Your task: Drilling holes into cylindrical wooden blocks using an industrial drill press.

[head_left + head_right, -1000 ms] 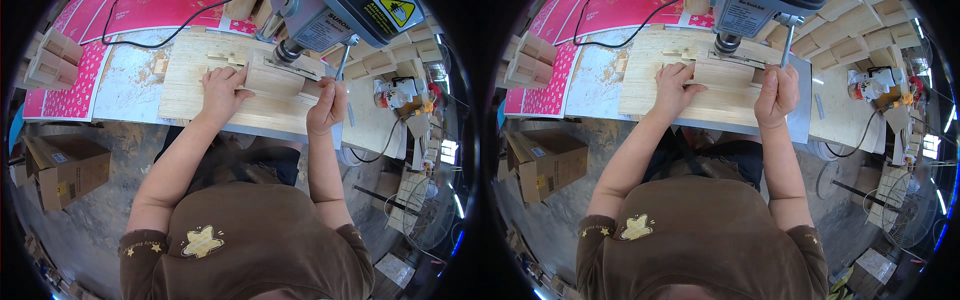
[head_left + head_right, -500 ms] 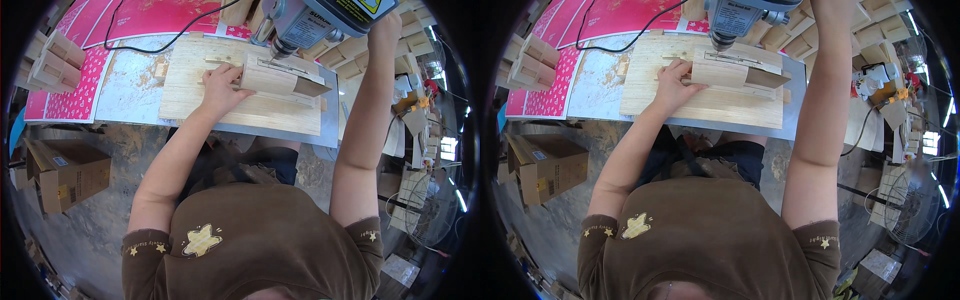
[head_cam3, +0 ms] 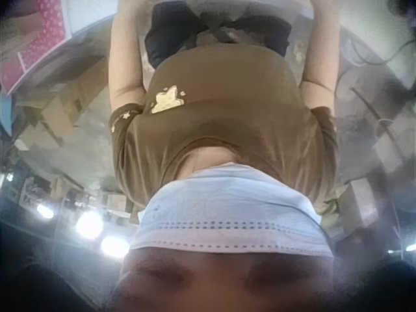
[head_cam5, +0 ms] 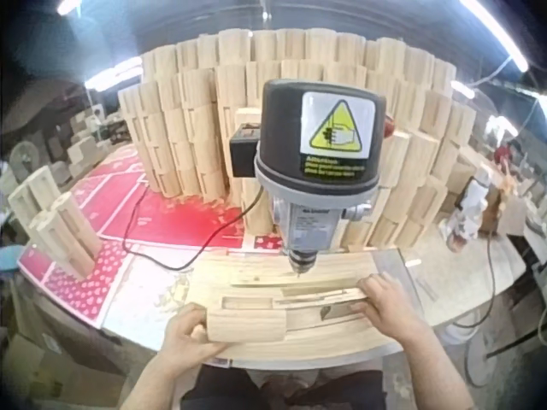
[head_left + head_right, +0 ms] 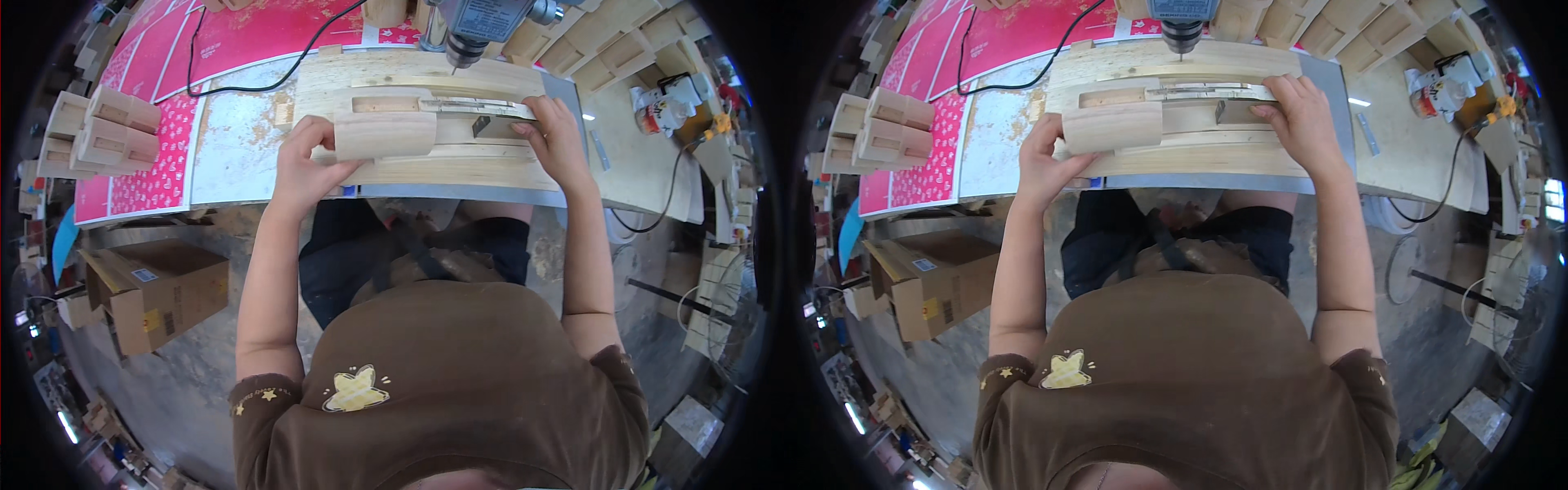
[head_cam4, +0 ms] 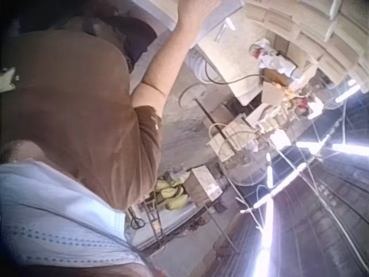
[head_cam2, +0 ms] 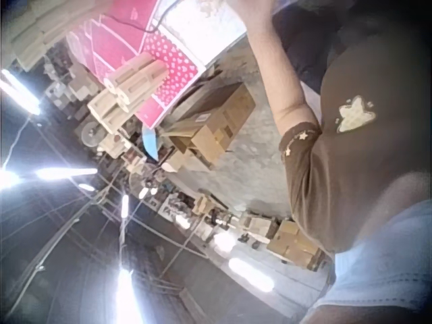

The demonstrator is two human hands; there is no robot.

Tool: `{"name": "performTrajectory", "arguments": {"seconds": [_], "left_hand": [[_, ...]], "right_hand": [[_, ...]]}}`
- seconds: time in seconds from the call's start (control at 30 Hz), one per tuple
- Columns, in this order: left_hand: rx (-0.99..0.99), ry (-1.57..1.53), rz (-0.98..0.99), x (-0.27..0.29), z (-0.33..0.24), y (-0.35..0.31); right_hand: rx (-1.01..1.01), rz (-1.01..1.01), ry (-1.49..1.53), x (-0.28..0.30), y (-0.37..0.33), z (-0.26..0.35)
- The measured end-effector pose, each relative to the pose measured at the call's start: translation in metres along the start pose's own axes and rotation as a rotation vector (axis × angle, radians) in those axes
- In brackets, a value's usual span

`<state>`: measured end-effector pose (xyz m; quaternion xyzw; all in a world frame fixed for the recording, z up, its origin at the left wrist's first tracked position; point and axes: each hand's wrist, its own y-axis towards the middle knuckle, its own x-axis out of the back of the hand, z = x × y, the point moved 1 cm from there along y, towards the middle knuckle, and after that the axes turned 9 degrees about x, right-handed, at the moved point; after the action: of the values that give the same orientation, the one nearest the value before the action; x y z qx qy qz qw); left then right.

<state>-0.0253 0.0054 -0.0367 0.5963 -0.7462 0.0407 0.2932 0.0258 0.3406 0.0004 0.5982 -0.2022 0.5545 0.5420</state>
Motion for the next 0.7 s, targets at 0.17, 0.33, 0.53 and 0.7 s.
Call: {"name": "performTrajectory", "arguments": {"seconds": [0.17, 0.33, 0.53, 0.7], "left_hand": [[0.055, -0.05, 0.108, 0.036, -0.022, -0.015], [0.321, -0.283, 0.011, 0.082, -0.026, -0.032], [0.819, -0.511, -0.04, 0.045, -0.04, -0.017], [0.902, -0.568, -0.07, 0.021, -0.043, -0.012]], "right_hand": [[0.021, -0.012, 0.088, 0.002, -0.004, 0.014], [-0.008, -0.023, 0.071, 0.007, -0.017, 0.005], [0.007, -0.03, 0.075, 0.001, -0.015, 0.027], [0.032, -0.046, 0.077, 0.0, -0.014, 0.024]]}}
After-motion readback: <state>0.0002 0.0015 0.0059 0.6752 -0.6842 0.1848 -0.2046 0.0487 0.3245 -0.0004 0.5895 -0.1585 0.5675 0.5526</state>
